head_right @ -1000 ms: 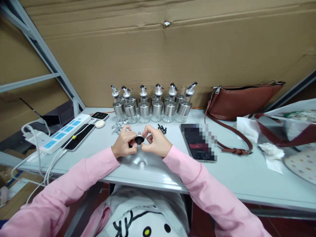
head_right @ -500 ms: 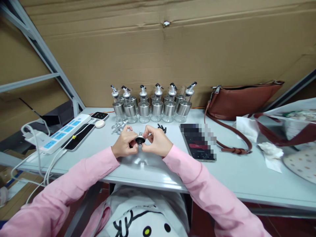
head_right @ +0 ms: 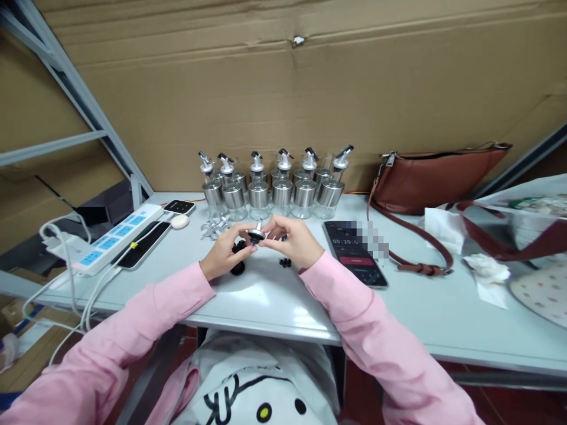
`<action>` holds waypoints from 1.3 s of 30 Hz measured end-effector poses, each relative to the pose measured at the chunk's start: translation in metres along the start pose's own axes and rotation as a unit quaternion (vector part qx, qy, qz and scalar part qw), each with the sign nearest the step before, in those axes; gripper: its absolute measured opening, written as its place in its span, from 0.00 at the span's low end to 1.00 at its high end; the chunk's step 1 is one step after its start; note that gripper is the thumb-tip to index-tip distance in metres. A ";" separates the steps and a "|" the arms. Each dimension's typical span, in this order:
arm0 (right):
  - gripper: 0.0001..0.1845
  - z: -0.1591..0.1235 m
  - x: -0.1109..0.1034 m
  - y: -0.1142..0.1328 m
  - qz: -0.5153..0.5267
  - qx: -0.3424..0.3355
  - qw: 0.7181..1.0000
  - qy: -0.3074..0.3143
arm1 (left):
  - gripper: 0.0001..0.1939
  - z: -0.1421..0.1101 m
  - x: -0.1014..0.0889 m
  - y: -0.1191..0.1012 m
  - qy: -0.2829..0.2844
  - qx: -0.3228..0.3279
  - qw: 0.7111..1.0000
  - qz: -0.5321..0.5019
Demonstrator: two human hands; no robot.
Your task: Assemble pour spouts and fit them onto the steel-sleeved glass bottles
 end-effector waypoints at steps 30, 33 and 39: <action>0.06 0.001 0.002 -0.034 -0.432 -0.030 0.883 0.179 | 0.14 0.000 -0.003 -0.002 -0.121 0.056 0.991 -0.024; 0.04 0.001 0.003 -0.034 -0.433 0.012 0.887 0.159 | 0.14 -0.001 -0.003 -0.002 -0.096 0.044 0.994 -0.011; 0.05 0.006 -0.005 -0.025 -0.171 0.132 0.976 0.022 | 0.12 -0.001 -0.003 -0.003 -0.056 0.027 0.998 0.007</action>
Point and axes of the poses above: each hand's wrist, its own z-axis towards the middle knuckle, its own x-axis out of the palm, y = z × x, the point moved 2 cm from there along z, towards the middle knuckle, and after that the axes turned 14 degrees about -y, right-handed, at the moved point
